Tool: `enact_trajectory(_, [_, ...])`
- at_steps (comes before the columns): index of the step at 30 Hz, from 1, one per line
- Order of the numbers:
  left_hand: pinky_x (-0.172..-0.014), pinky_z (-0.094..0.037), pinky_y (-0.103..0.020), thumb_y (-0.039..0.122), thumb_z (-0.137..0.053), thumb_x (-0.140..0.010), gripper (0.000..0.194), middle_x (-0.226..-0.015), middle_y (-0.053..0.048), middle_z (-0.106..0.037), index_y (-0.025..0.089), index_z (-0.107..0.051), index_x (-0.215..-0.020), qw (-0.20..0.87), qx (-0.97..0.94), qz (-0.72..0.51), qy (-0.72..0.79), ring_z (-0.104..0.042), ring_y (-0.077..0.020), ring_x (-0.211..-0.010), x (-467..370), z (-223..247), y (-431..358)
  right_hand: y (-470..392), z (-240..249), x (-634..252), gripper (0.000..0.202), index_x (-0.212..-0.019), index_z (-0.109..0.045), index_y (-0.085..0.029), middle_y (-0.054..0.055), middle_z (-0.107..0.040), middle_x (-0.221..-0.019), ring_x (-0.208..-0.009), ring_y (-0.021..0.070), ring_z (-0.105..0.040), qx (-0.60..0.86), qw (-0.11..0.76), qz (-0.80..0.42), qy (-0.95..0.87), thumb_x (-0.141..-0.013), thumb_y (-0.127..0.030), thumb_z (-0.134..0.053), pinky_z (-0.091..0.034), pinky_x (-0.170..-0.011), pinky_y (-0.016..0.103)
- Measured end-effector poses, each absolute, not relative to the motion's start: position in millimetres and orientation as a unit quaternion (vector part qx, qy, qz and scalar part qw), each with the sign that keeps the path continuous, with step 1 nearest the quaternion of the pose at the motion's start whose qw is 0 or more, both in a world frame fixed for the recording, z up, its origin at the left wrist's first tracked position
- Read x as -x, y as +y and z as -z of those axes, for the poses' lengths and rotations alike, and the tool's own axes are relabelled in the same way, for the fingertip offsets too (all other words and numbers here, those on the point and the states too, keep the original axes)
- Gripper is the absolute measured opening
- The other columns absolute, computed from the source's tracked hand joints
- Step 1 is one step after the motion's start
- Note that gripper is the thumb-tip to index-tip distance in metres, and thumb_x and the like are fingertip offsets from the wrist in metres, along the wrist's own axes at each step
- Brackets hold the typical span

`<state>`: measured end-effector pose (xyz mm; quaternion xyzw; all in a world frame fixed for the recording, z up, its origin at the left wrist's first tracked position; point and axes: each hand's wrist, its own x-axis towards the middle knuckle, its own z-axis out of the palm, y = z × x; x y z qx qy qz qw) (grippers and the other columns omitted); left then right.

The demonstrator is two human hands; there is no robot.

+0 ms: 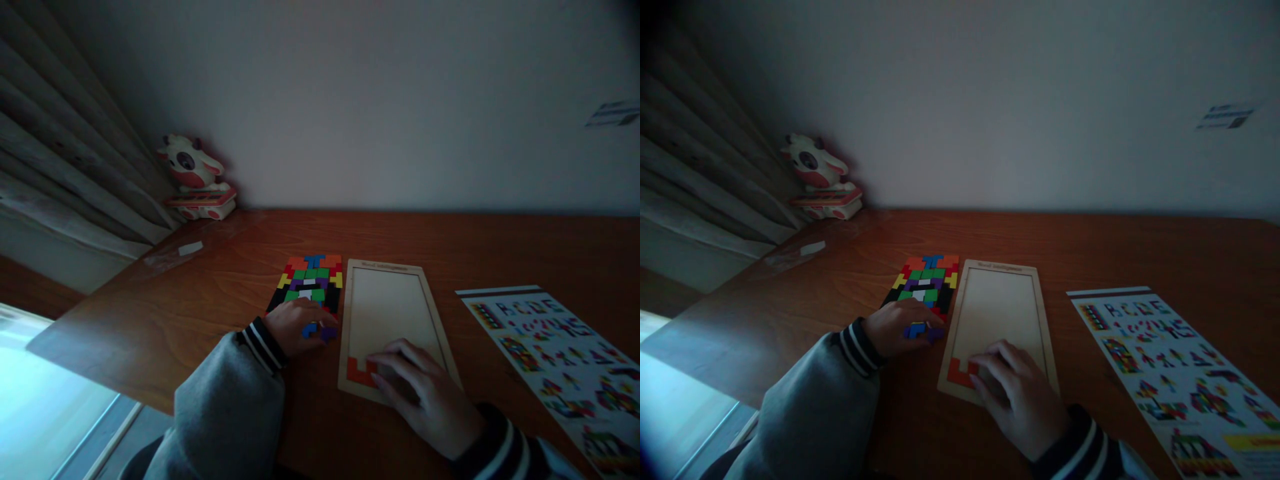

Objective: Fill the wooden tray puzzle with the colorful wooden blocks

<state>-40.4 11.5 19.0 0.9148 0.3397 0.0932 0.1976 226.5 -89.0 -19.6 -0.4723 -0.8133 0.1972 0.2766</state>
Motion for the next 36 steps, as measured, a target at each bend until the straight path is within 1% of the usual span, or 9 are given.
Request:
enact_trajectory(8, [-0.082,-0.053,-0.031,0.010,-0.074,-0.073,0.034,-0.100,-0.004,-0.065,0.022,-0.070,-0.104,0.234,-0.902,-0.122,0.342,-0.064,-0.0183,-0.089,33.6,-20.3,9.7,-89.4,19.5,-225.7,0.019,-0.109,-0.064,-0.026,0.006,-0.063,-0.098,-0.090,0.0203,-0.064,0.467,0.276,-0.203,-0.815,-0.094,-0.025,-0.052,-0.055,-0.080,0.037])
enact_trajectory(13, [-0.071,-0.054,-0.023,0.004,-0.070,-0.076,0.024,-0.094,-0.004,-0.066,0.017,-0.071,-0.096,0.277,-0.890,-0.172,0.319,-0.064,-0.0116,-0.075,26.6,-21.6,6.9,-89.0,18.0,-226.1,0.019,-0.110,-0.063,-0.026,0.006,-0.063,-0.098,-0.091,0.0197,-0.064,0.467,0.284,-0.206,-0.812,-0.095,-0.026,-0.052,-0.055,-0.080,0.036])
enact_trajectory(15, [-0.070,-0.053,-0.021,0.005,-0.068,-0.080,0.018,-0.091,-0.003,-0.068,0.017,-0.072,-0.093,0.278,-0.889,-0.198,0.305,-0.064,-0.0106,-0.074,21.0,-23.6,4.0,-88.4,18.3,-225.8,0.018,-0.109,-0.063,-0.025,0.006,-0.064,-0.097,-0.090,0.0193,-0.065,0.466,0.292,-0.205,-0.810,-0.095,-0.026,-0.052,-0.056,-0.079,0.035])
enact_trajectory(19, [-0.074,-0.052,-0.022,0.013,-0.067,-0.086,0.008,-0.088,-0.003,-0.071,0.016,-0.072,-0.092,0.260,-0.902,-0.223,0.264,-0.067,-0.0127,-0.080,6.8,-23.6,-4.0,-87.0,19.3,-225.4,0.017,-0.108,-0.062,-0.024,0.005,-0.065,-0.095,-0.088,0.0185,-0.066,0.459,0.323,-0.189,-0.806,-0.094,-0.023,-0.053,-0.057,-0.077,0.033])
enact_trajectory(21, [-0.075,-0.052,-0.021,0.016,-0.068,-0.086,0.012,-0.089,-0.004,-0.073,0.015,-0.070,-0.098,0.266,-0.906,-0.216,0.249,-0.068,-0.0131,-0.081,-0.1,-21.0,-8.3,-87.2,18.7,-225.3,0.017,-0.109,-0.061,-0.024,0.006,-0.066,-0.096,-0.088,0.0186,-0.067,0.458,0.345,-0.175,-0.800,-0.094,-0.023,-0.054,-0.057,-0.078,0.032])
enact_trajectory(24, [-0.071,-0.052,-0.020,0.018,-0.069,-0.086,0.027,-0.088,-0.002,-0.074,0.016,-0.066,-0.112,0.292,-0.904,-0.196,0.243,-0.068,-0.0120,-0.077,-8.1,-16.9,-14.2,-88.8,16.0,-224.2,0.018,-0.110,-0.059,-0.022,0.006,-0.066,-0.096,-0.086,0.0185,-0.067,0.455,0.372,-0.159,-0.793,-0.093,-0.024,-0.055,-0.057,-0.075,0.031])
enact_trajectory(26, [-0.067,-0.051,-0.019,0.020,-0.070,-0.085,0.032,-0.085,-0.001,-0.074,0.016,-0.063,-0.115,0.306,-0.899,-0.195,0.244,-0.068,-0.0111,-0.071,-11.4,-15.9,-17.2,-90.1,14.0,-222.5,0.016,-0.109,-0.058,-0.022,0.006,-0.066,-0.094,-0.084,0.0179,-0.067,0.454,0.383,-0.154,-0.790,-0.093,-0.023,-0.056,-0.057,-0.073,0.030])
enact_trajectory(30, [-0.064,-0.051,-0.019,0.027,-0.069,-0.085,0.031,-0.084,-0.002,-0.073,0.016,-0.062,-0.114,0.316,-0.892,-0.198,0.256,-0.066,-0.0106,-0.066,-13.6,-18.3,-20.6,-91.1,11.6,-218.7,0.010,-0.102,-0.058,-0.022,0.004,-0.066,-0.090,-0.080,0.0165,-0.066,0.439,0.391,-0.164,-0.792,-0.093,-0.020,-0.055,-0.056,-0.071,0.029])
enact_trajectory(36, [-0.073,-0.052,-0.022,0.023,-0.068,-0.086,0.025,-0.084,-0.003,-0.072,0.017,-0.064,-0.110,0.300,-0.890,-0.230,0.256,-0.067,-0.0130,-0.075,-13.5,-21.8,-21.1,-88.3,7.9,-218.1,0.008,-0.097,-0.060,-0.022,0.003,-0.066,-0.086,-0.074,0.0151,-0.064,0.448,0.412,-0.174,-0.774,-0.093,-0.018,-0.054,-0.054,-0.067,0.028])
